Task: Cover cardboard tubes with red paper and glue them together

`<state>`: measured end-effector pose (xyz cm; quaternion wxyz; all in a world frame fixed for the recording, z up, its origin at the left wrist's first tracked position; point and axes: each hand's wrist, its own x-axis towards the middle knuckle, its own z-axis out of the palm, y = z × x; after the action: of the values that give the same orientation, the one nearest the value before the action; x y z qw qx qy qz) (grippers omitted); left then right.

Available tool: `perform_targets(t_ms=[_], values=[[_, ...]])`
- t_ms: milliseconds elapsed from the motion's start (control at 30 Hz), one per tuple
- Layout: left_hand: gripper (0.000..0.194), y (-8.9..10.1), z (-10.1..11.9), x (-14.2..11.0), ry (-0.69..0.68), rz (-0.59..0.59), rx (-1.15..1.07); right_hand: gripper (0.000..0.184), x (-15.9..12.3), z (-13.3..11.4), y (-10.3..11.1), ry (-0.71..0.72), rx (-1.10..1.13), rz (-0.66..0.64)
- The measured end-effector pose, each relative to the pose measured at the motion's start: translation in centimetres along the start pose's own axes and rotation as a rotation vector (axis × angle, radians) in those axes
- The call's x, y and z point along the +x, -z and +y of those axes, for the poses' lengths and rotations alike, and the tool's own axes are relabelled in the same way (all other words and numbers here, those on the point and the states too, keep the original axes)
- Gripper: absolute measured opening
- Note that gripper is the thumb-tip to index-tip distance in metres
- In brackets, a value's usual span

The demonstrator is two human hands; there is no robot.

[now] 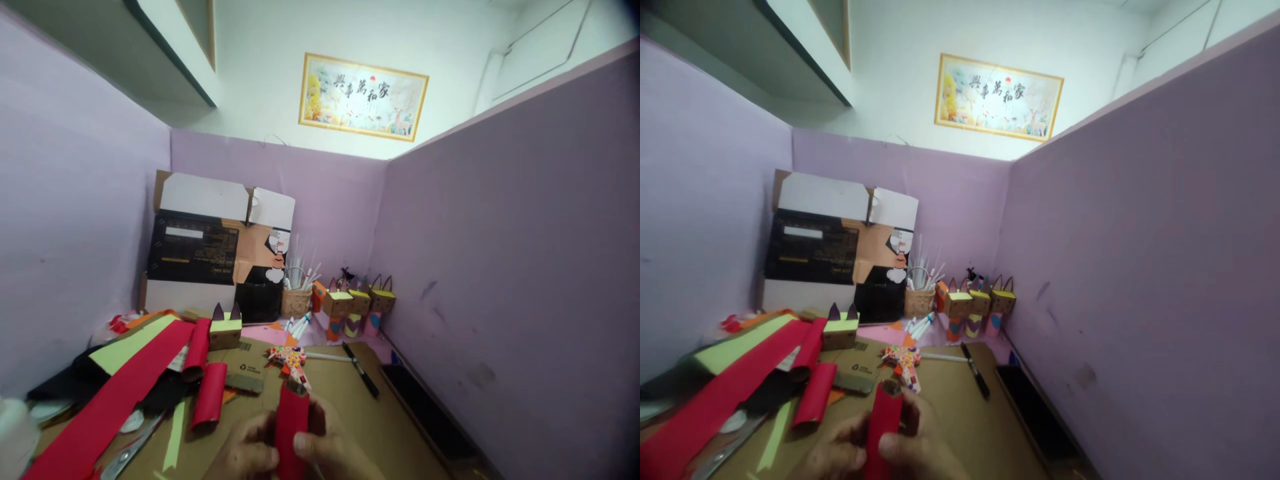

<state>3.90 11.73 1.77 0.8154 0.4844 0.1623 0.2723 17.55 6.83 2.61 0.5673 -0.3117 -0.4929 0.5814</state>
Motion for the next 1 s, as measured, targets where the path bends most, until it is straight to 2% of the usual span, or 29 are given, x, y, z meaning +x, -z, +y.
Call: perform_targets(t_ms=[100, 267, 400, 500, 733, 900, 1000], values=[[0.049, 0.7, -0.7, 0.3, -0.165, 0.044, 0.238, 0.060, 0.3, 0.7, 0.3, 0.043, -0.007, 0.089], [0.049, 1.5, -2.3, 0.5, -0.190, 0.251, 0.647, 0.050, 0.1, 1.4, 0.1, -0.002, -0.061, 0.294], [0.038, 1.2, -2.5, 0.5, -0.218, 0.359, 0.757, 0.044, 0.0, 1.4, 0.0, -0.021, -0.231, 0.391], [0.033, 1.2, -2.0, 0.3, -0.230, 0.400, 0.828, 0.048, 0.1, 1.4, 0.1, 0.005, -0.304, 0.432], [0.040, 1.4, -1.1, -0.4, -0.227, 0.300, 0.856, 0.042, 0.0, 1.2, 0.1, 0.081, -0.392, 0.439], [0.030, 1.2, -1.0, -0.7, -0.294, 0.270, 1.073, 0.053, -0.3, 1.2, 0.1, 0.137, -0.486, 0.376], [0.031, 1.4, -1.3, -0.8, -0.341, 0.223, 1.122, 0.042, -0.4, 1.3, 0.1, 0.189, -0.512, 0.337]])
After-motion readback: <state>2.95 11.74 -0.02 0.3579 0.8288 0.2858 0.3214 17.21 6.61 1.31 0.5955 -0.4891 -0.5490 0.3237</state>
